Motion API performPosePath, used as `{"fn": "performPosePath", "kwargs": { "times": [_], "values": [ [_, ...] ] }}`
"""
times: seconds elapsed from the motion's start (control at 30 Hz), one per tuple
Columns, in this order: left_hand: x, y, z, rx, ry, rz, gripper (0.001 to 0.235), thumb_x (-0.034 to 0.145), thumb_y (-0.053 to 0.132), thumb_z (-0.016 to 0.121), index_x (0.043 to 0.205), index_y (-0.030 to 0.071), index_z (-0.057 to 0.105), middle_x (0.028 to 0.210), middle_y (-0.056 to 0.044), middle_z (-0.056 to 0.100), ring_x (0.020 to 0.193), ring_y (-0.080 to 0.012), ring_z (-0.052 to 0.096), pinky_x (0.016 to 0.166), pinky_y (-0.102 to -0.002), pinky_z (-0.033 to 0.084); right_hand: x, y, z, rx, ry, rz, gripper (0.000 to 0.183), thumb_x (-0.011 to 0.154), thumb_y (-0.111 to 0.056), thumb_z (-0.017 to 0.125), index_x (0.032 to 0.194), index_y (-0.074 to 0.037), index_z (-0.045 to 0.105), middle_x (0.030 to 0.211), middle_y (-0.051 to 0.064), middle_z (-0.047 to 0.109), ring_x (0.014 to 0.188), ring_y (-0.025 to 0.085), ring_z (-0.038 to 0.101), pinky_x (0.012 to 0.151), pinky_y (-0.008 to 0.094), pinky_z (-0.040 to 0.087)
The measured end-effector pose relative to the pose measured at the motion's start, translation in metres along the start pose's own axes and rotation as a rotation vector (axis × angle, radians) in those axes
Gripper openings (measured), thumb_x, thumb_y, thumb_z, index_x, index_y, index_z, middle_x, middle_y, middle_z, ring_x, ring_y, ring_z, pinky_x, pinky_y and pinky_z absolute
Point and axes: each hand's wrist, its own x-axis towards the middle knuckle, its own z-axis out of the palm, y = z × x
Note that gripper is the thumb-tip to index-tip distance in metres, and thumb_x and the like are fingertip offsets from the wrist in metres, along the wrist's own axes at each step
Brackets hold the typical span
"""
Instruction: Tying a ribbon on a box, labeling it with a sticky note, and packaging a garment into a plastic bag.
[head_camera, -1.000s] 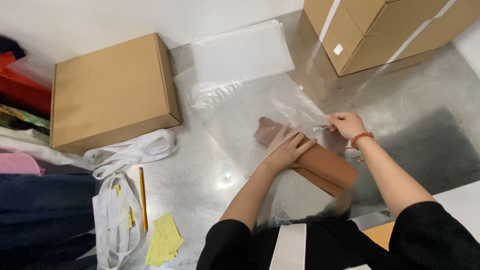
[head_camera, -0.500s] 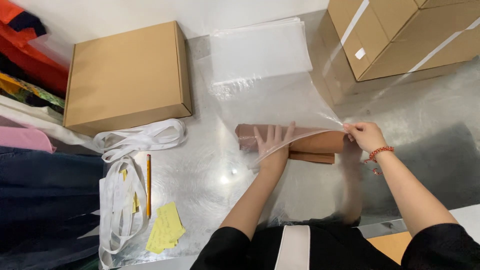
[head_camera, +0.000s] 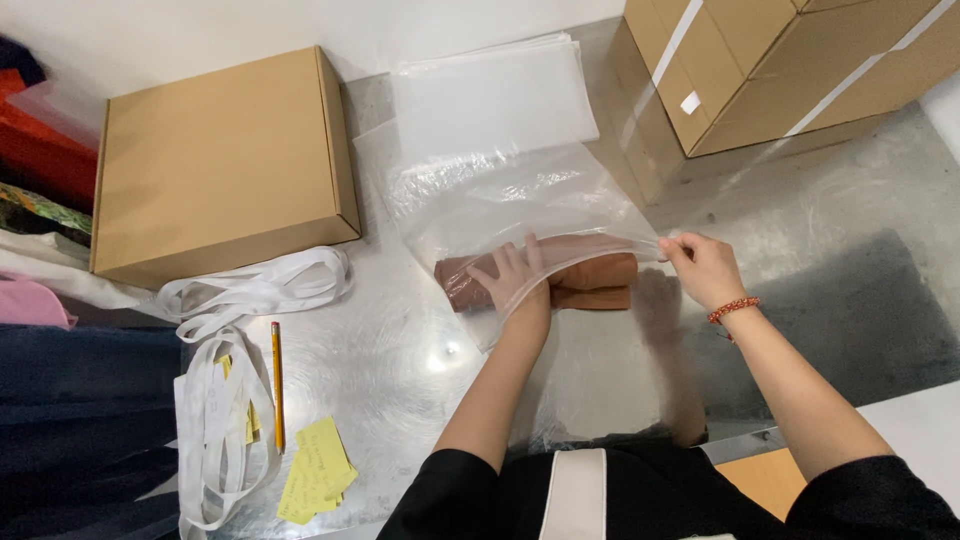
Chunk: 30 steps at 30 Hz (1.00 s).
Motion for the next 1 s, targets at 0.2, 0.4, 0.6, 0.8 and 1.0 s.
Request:
{"fn": "performPosePath", "kwargs": {
  "times": [0.2, 0.4, 0.6, 0.8, 1.0],
  "values": [
    [0.033, 0.001, 0.036, -0.242, 0.232, -0.12, 0.059, 0.116, 0.02, 0.025, 0.171, 0.033, 0.009, 0.155, -0.019, 0.042, 0.155, -0.0359, 0.025, 0.113, -0.086, 0.015, 0.007, 0.007, 0.011, 0.012, 0.008, 0.048, 0.04, 0.112, -0.041, 0.064, 0.095, -0.009, 0.081, 0.082, 0.017, 0.077, 0.092, 0.041, 0.074, 0.085, 0.049, 0.056],
    [0.077, -0.001, 0.096, -0.143, 0.972, -0.148, 0.042, 0.109, 0.021, 0.042, 0.148, 0.03, 0.055, 0.121, -0.021, 0.059, 0.127, -0.042, 0.052, 0.094, -0.083, 0.034, -0.001, -0.014, 0.001, -0.066, 0.065, -0.002, 0.037, 0.112, -0.035, 0.065, 0.094, -0.006, 0.08, 0.081, 0.02, 0.075, 0.091, 0.043, 0.074, 0.08, 0.052, 0.056],
    [0.065, -0.015, 0.081, -0.223, 0.713, -0.031, 0.04, 0.108, 0.022, 0.044, 0.146, 0.034, 0.051, 0.119, -0.013, 0.051, 0.125, -0.0366, 0.047, 0.095, -0.079, 0.036, 0.001, 0.016, 0.01, 0.227, -0.09, 0.11, 0.035, 0.114, -0.03, 0.063, 0.095, -0.006, 0.08, 0.079, 0.011, 0.078, 0.079, 0.025, 0.076, 0.074, 0.041, 0.06],
    [0.019, -0.01, 0.059, -0.094, 0.785, 0.225, 0.055, 0.11, 0.021, 0.047, 0.163, 0.033, 0.038, 0.148, -0.013, 0.055, 0.147, -0.0299, 0.046, 0.121, -0.078, 0.015, -0.028, 0.016, 0.025, 0.683, -0.154, 0.126, 0.043, 0.1, 0.01, 0.057, 0.143, 0.012, 0.057, 0.132, 0.026, 0.068, 0.108, 0.029, 0.068, 0.083, 0.038, 0.06],
    [0.007, 0.001, 0.059, 0.035, 0.631, 0.583, 0.059, 0.101, 0.031, 0.067, 0.152, 0.046, 0.041, 0.175, -0.012, 0.025, 0.165, -0.0345, 0.022, 0.126, -0.077, 0.011, -0.004, 0.005, 0.056, 0.321, -0.046, 0.238, 0.017, 0.1, -0.027, 0.071, 0.102, -0.014, 0.082, 0.064, 0.007, 0.074, 0.048, 0.02, 0.069, 0.052, 0.033, 0.055]
  ]
}}
